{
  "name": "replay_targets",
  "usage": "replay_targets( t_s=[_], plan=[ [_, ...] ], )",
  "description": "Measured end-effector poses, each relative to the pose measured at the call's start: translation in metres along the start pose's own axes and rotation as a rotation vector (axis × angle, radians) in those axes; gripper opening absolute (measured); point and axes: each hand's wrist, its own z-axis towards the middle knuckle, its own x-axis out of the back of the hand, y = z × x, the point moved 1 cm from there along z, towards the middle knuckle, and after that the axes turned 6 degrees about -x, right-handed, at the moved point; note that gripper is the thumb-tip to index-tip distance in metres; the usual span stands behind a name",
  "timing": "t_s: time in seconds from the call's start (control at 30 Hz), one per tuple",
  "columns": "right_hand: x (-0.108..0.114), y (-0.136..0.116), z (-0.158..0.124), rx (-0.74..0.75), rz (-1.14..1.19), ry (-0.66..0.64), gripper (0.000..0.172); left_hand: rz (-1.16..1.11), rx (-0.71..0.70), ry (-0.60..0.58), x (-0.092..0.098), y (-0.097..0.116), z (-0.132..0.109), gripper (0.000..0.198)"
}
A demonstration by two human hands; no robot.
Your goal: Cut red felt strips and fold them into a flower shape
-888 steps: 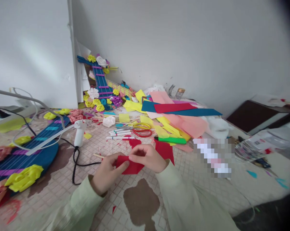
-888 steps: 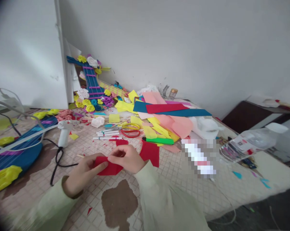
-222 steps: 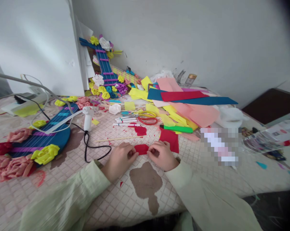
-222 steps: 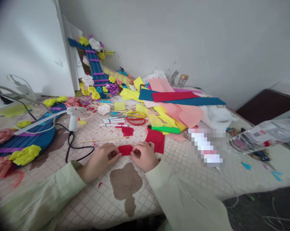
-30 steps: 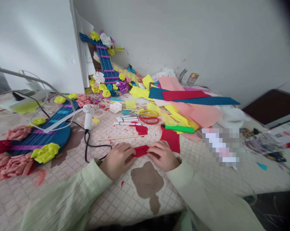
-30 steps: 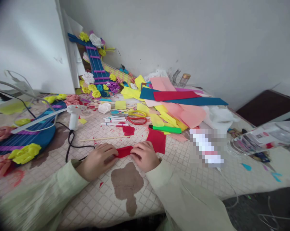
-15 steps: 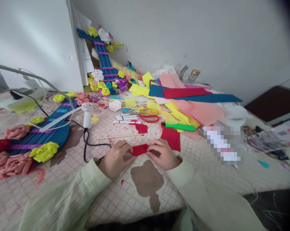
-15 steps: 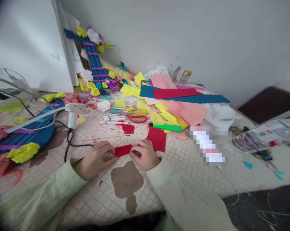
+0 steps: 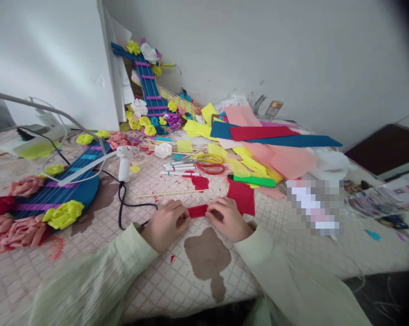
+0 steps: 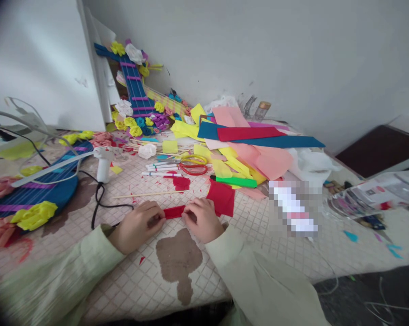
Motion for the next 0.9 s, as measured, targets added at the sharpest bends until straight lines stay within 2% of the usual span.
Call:
replay_targets(
  t_s=[0.4,0.9],
  plan=[
    [-0.005,-0.003,0.006,-0.112,0.044,0.051,0.010,0.024,0.058,0.001,-0.007,-0.005,0.003,0.015],
    [0.000,-0.007,0.013,-0.213,0.045,-0.024,0.013,0.038,0.120,-0.015,-0.010,-0.006,0.005,0.013]
  ],
)
